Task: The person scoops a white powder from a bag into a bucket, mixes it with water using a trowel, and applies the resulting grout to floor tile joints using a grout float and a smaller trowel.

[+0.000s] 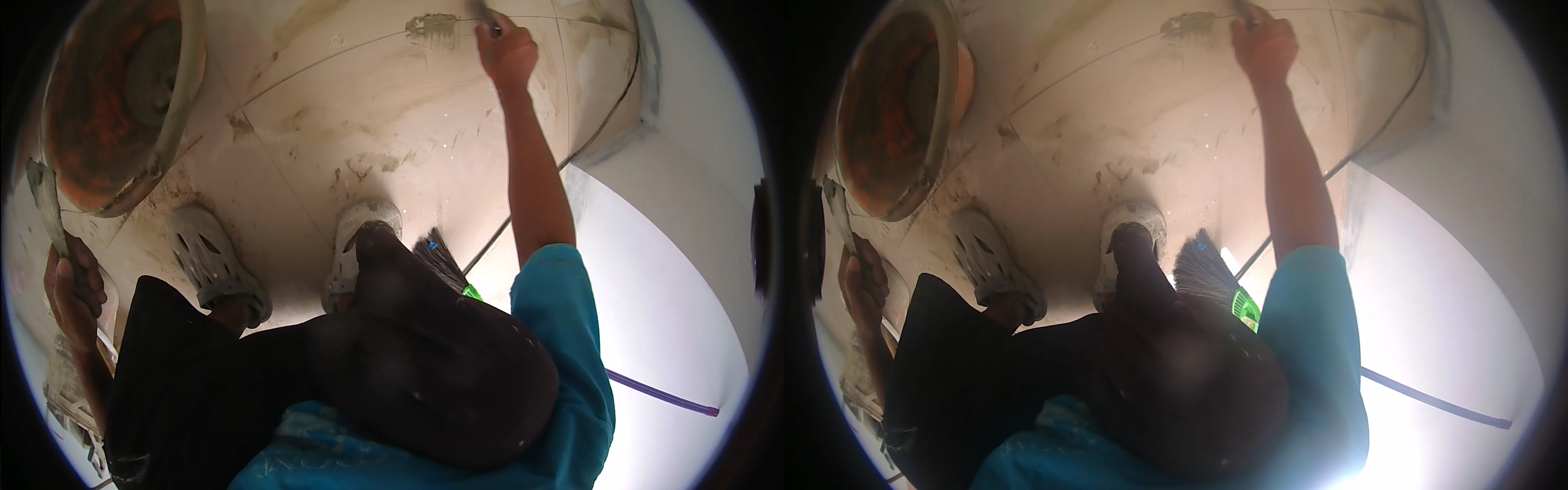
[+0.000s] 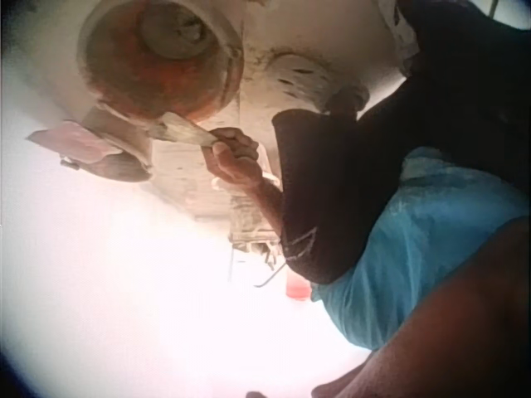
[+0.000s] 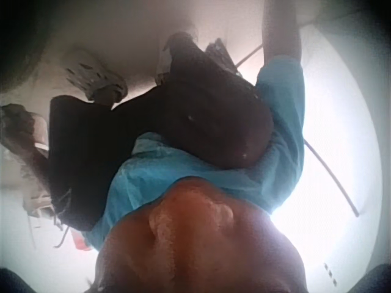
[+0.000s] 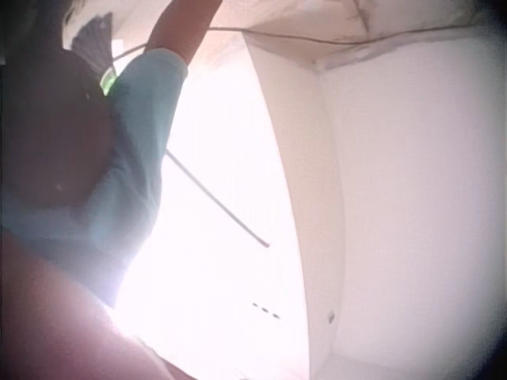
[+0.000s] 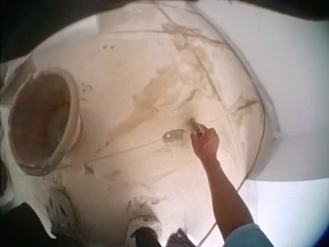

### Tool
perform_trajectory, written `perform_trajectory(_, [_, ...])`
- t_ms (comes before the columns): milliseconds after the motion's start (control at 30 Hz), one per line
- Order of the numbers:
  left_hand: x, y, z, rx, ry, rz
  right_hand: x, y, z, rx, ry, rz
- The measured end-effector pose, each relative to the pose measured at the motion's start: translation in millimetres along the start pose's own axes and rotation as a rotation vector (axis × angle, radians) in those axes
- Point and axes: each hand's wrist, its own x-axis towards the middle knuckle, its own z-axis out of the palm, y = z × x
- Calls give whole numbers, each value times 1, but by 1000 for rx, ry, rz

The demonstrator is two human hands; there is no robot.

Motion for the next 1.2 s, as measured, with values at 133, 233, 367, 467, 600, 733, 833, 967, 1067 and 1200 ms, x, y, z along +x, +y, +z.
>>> perform_trajectory(133, [1,7,7,-21,-22,18,-55,-80,-5,249,-45,-264])
perform_trajectory(233, [4,11,12,-27,-59,21,-113,-149,-2,381,-112,-313])
perform_trajectory(367, [4,15,17,12,-50,20,-112,-173,-30,458,-347,-208])
perform_trajectory(467, [0,12,12,24,-42,21,-64,-94,-39,496,-195,81])
perform_trajectory(600, [1,11,12,31,5,-9,-16,17,-23,295,115,-123])
perform_trajectory(733, [4,22,19,88,-23,22,-6,58,1,216,156,-499])
perform_trajectory(833, [4,27,25,98,8,10,-30,51,-1,174,12,-537])
perform_trajectory(967, [11,31,30,95,-4,-7,-30,55,-36,149,-69,-312])
perform_trajectory(1067, [17,35,34,71,-9,-15,29,111,-21,-51,18,111])
perform_trajectory(1200, [13,34,40,49,-60,10,25,83,9,-117,81,93])
